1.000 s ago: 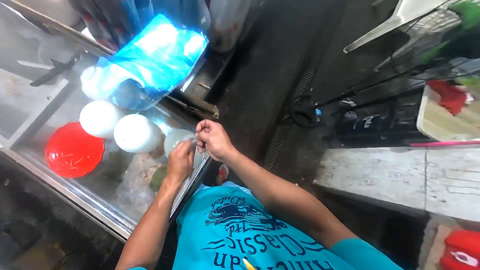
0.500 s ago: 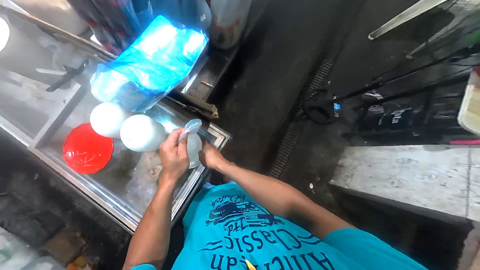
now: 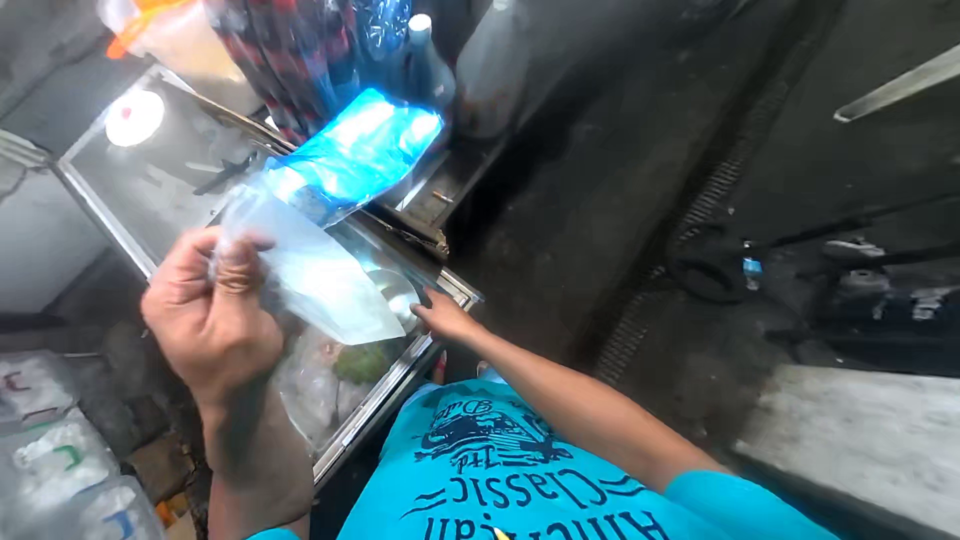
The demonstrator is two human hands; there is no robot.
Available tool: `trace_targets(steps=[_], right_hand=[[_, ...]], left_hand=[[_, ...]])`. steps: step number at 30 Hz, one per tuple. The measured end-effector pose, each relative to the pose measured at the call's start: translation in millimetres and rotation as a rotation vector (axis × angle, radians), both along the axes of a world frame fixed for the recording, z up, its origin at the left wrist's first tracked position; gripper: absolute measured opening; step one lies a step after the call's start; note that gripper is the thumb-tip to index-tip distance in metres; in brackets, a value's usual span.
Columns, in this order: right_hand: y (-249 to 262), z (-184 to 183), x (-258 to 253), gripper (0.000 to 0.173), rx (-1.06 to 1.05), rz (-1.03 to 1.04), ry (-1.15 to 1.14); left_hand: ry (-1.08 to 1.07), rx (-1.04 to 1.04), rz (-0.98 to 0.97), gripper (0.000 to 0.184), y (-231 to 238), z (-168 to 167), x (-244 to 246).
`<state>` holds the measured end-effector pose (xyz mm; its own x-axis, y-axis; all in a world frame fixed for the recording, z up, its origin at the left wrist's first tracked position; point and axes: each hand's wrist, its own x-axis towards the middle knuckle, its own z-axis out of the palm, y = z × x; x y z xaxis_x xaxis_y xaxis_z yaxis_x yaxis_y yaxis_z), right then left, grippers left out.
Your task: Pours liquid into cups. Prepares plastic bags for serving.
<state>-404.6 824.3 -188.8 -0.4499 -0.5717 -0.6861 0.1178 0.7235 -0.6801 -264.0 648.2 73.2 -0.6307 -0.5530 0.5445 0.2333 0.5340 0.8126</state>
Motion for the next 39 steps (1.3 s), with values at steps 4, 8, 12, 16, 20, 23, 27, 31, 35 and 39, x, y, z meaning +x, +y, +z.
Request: trace_targets(steps=[4, 8, 12, 16, 20, 23, 27, 31, 35, 39], right_hand=[[25, 82, -6, 0.058, -0.257, 0.047, 0.151], [16, 154, -3, 0.056, -0.811, 0.174, 0.14], [22, 189, 16, 0.07, -1.052, 0.367, -0.104], [60, 179, 19, 0.044, -0.889, 0.198, -0.261], [83, 160, 1, 0.049, -0.61, 0.301, -0.141], [110, 182, 5, 0.056, -0.685, 0.316, -0.201], [126, 210, -11, 0.063, -1.108, 0.519, -0.009], [143, 260, 26, 0.063, -1.052, 0.742, 0.275], [138, 236, 54, 0.036, -1.098, 0.511, 0.319], [136, 235, 81, 0.015, -1.025, 0.443, 0.423]], left_hand=[[-0.015, -0.099, 0.143, 0.014, 31, 45, 14], [-0.048, -0.127, 0.238, 0.015, 79, 81, 11], [-0.104, -0.297, 0.238, 0.012, 121, 101, -4], [-0.275, -0.47, 0.274, 0.017, 156, 111, -16], [-0.29, -0.417, 0.246, 0.02, 186, 110, -12], [-0.259, -0.323, 0.257, 0.022, 209, 107, 10], [-0.195, -0.204, 0.329, 0.022, 235, 99, 34], [-0.17, -0.166, 0.323, 0.019, 253, 92, 28], [-0.225, -0.25, 0.268, 0.012, 260, 104, 30], [-0.274, -0.275, 0.196, 0.011, 253, 111, 48]])
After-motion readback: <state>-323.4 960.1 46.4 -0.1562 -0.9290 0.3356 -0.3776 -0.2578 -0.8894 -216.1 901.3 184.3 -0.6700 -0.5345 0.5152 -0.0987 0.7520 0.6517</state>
